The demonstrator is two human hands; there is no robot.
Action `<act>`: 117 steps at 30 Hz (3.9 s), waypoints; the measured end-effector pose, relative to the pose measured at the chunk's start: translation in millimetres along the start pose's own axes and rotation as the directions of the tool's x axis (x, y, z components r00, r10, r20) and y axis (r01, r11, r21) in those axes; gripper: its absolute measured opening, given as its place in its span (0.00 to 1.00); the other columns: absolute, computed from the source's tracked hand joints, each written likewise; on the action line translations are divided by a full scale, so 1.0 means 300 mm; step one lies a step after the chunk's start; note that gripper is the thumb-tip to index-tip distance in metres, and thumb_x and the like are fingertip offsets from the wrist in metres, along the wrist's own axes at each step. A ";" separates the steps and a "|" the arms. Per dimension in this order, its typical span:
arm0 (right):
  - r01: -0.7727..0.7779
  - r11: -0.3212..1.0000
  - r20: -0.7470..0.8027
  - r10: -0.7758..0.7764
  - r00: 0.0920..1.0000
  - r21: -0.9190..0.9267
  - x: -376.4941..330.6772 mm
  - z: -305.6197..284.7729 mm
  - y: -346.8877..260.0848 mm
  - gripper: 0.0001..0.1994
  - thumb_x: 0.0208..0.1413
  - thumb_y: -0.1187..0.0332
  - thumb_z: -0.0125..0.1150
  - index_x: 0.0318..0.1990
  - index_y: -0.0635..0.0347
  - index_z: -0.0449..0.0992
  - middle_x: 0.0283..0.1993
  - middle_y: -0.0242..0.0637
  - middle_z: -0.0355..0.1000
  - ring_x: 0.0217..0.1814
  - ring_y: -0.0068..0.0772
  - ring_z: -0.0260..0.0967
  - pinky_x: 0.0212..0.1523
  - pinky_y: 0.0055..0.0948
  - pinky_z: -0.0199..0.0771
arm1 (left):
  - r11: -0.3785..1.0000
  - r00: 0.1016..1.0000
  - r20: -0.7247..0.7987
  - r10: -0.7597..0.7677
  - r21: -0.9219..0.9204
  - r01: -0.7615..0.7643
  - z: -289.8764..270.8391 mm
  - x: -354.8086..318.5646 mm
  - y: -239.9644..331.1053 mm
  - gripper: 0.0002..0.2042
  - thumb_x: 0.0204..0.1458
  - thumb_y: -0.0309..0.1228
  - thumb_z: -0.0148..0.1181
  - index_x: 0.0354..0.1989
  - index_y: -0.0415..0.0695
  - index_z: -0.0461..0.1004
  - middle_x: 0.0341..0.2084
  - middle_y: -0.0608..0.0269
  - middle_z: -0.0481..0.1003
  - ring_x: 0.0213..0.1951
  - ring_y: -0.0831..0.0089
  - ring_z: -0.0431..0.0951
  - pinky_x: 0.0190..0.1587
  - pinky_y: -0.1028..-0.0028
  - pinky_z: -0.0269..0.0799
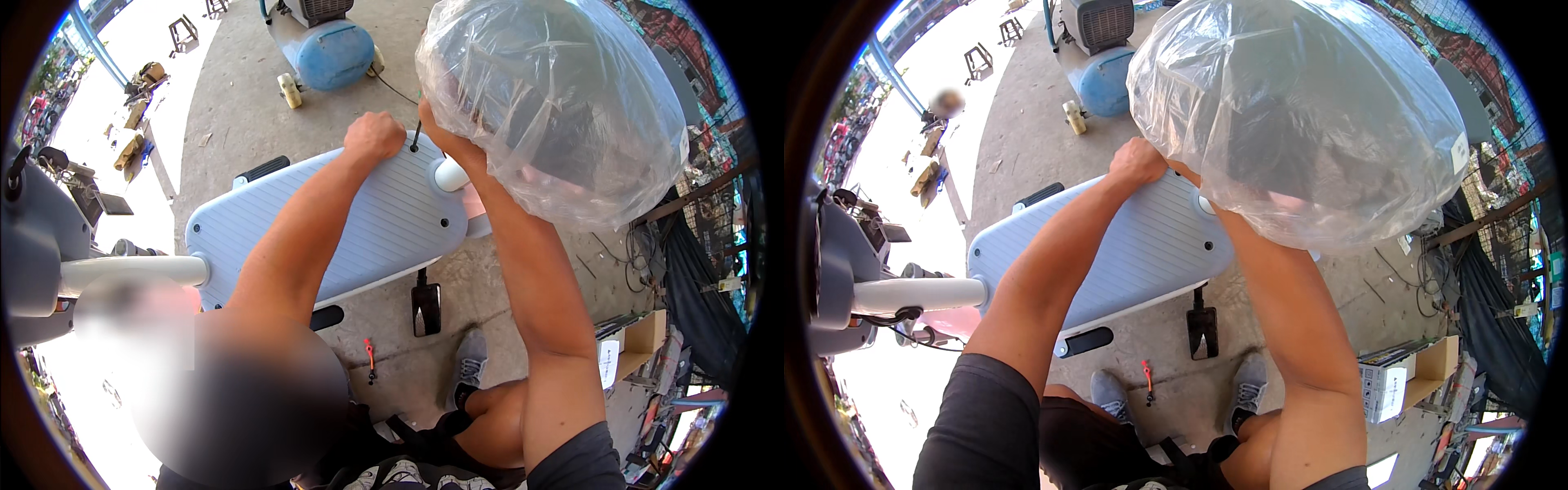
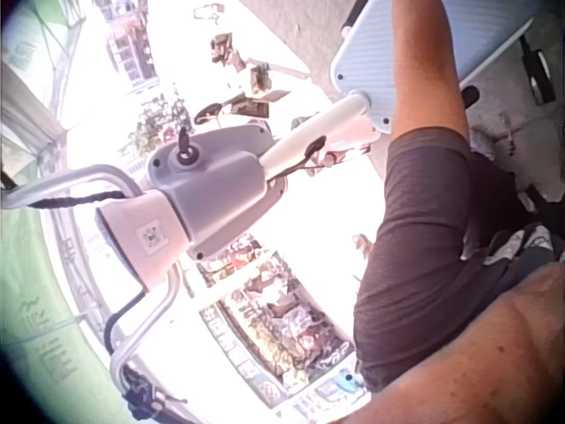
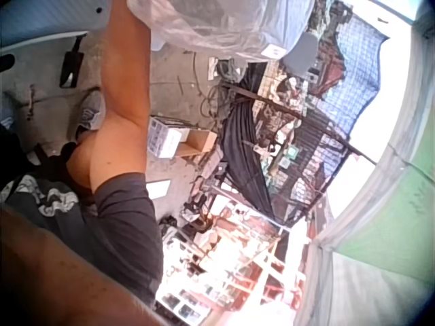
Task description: The person uses a screwdriver to tighten screws on the footboard of a light blue and pink scooter. They repeatedly adjust the footboard and secure it to the scooter's frame.
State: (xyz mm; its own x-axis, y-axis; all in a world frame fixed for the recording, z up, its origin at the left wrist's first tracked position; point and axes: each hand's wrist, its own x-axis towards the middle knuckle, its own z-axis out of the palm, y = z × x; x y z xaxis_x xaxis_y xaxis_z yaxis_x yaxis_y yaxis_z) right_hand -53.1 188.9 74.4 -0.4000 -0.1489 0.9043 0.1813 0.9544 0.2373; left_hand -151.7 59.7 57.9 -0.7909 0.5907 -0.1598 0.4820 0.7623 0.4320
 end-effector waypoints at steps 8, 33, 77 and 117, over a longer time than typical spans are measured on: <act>0.403 0.194 0.327 -0.333 0.884 -0.894 -0.017 0.026 -0.003 0.21 0.74 0.56 0.46 0.63 0.58 0.75 0.48 0.34 0.77 0.50 0.29 0.72 0.53 0.32 0.75 | 1.000 1.000 0.020 -0.019 -0.010 0.019 -0.011 -0.008 0.019 0.20 0.62 0.40 0.47 0.52 0.43 0.82 0.53 0.49 0.80 0.55 0.49 0.80 0.56 0.57 0.77; -0.256 0.952 0.116 0.239 0.964 0.165 0.220 -0.131 -0.102 0.17 0.72 0.53 0.50 0.45 0.56 0.78 0.39 0.31 0.77 0.44 0.28 0.74 0.48 0.32 0.76 | 0.998 0.998 0.043 -0.044 -0.037 0.046 -0.028 -0.014 0.016 0.22 0.59 0.39 0.48 0.55 0.43 0.80 0.56 0.45 0.78 0.58 0.45 0.77 0.60 0.54 0.73; -0.234 0.966 0.349 0.181 0.919 0.115 0.232 -0.168 -0.025 0.14 0.68 0.52 0.56 0.47 0.52 0.74 0.43 0.35 0.70 0.46 0.38 0.68 0.48 0.40 0.70 | 0.996 1.000 0.016 0.005 0.091 -0.006 0.023 0.056 -0.023 0.28 0.62 0.45 0.41 0.60 0.38 0.75 0.61 0.39 0.73 0.63 0.46 0.73 0.65 0.54 0.68; -0.298 0.939 0.337 0.228 0.913 0.171 0.180 -0.203 -0.061 0.24 0.67 0.47 0.56 0.64 0.47 0.67 0.63 0.37 0.65 0.67 0.41 0.60 0.66 0.45 0.63 | 0.997 0.997 0.010 -0.075 0.003 0.075 -0.028 -0.037 0.032 0.23 0.63 0.44 0.45 0.53 0.42 0.81 0.54 0.48 0.80 0.56 0.48 0.79 0.57 0.56 0.75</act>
State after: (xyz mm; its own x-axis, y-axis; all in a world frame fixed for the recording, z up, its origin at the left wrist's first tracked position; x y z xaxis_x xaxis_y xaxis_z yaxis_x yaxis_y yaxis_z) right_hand -23.3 147.6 140.5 -0.6271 0.1692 0.7603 0.1358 0.9849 -0.1072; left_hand -141.6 58.2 71.3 -0.8209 0.5348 -0.2004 0.4229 0.8051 0.4159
